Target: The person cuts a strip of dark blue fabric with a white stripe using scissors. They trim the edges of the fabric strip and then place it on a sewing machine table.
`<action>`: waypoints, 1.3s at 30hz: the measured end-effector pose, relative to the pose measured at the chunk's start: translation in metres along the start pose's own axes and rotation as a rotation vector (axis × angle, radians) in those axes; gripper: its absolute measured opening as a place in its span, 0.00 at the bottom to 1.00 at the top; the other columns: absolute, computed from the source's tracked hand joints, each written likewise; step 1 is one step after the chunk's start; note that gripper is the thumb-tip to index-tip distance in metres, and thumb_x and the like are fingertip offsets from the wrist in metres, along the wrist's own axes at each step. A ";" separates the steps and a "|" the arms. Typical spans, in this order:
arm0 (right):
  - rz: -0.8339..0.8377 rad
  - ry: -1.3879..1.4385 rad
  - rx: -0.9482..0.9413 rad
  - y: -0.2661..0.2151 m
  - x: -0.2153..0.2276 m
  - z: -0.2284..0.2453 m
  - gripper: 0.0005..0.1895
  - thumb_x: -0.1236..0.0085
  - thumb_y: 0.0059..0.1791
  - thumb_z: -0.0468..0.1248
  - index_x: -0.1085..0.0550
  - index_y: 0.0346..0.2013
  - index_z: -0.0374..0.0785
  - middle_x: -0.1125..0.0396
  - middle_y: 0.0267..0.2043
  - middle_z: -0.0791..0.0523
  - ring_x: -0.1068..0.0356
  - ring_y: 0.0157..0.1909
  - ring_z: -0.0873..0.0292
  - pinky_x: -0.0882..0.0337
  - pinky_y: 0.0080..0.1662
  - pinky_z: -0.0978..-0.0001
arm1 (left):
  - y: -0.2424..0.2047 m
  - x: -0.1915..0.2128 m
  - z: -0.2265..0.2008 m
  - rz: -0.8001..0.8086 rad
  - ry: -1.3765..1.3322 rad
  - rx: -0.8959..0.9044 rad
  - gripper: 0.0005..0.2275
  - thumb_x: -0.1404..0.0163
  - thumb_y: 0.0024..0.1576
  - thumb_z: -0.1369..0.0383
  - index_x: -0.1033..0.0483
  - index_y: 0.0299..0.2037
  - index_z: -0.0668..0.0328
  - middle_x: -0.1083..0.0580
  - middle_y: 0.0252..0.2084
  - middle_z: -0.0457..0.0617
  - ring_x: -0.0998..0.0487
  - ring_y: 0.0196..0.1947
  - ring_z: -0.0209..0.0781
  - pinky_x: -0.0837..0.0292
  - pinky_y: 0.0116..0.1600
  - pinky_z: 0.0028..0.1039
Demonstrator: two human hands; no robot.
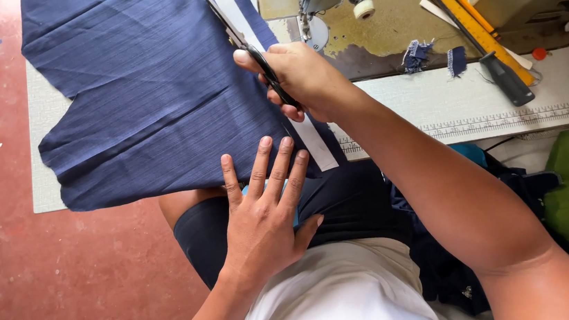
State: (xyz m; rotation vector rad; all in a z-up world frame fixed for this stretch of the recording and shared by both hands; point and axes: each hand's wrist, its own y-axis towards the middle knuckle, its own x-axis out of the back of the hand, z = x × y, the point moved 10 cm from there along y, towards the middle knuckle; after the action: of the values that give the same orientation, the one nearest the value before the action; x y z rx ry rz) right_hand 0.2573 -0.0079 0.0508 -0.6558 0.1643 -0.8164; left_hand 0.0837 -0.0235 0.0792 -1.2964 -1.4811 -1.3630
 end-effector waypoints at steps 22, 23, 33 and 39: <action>-0.079 0.070 -0.147 0.028 0.001 0.018 0.23 0.42 0.40 0.60 0.34 0.24 0.45 0.43 0.16 0.59 0.49 0.15 0.64 0.53 0.23 0.72 | 0.000 -0.001 0.000 0.001 -0.008 0.007 0.41 0.42 0.50 0.47 0.39 0.72 0.57 0.41 0.76 0.54 0.49 0.77 0.58 0.63 0.72 0.71; -0.092 0.062 -0.121 0.029 0.001 0.025 0.23 0.41 0.40 0.59 0.33 0.25 0.44 0.42 0.18 0.59 0.47 0.16 0.64 0.51 0.23 0.72 | 0.001 0.000 0.000 -0.001 -0.006 0.006 0.40 0.42 0.51 0.47 0.39 0.72 0.57 0.41 0.76 0.55 0.48 0.77 0.58 0.63 0.72 0.72; -0.103 0.004 -0.086 0.037 -0.005 0.045 0.23 0.45 0.43 0.59 0.34 0.24 0.43 0.41 0.17 0.58 0.47 0.15 0.63 0.49 0.23 0.72 | 0.001 0.002 0.002 0.013 -0.022 0.010 0.41 0.41 0.50 0.47 0.39 0.72 0.56 0.43 0.76 0.54 0.50 0.77 0.58 0.64 0.71 0.73; -0.102 0.002 0.009 0.072 -0.010 0.056 0.17 0.40 0.44 0.53 0.31 0.27 0.44 0.40 0.21 0.60 0.49 0.14 0.66 0.53 0.21 0.73 | 0.001 0.005 0.003 0.002 -0.031 0.024 0.40 0.41 0.48 0.48 0.38 0.71 0.56 0.41 0.75 0.54 0.49 0.77 0.59 0.63 0.71 0.75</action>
State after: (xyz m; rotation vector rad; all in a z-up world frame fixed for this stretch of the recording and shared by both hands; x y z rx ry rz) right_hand 0.3169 0.0624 0.0510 -0.6589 0.1300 -0.9155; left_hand 0.0843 -0.0197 0.0839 -1.3087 -1.5118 -1.3248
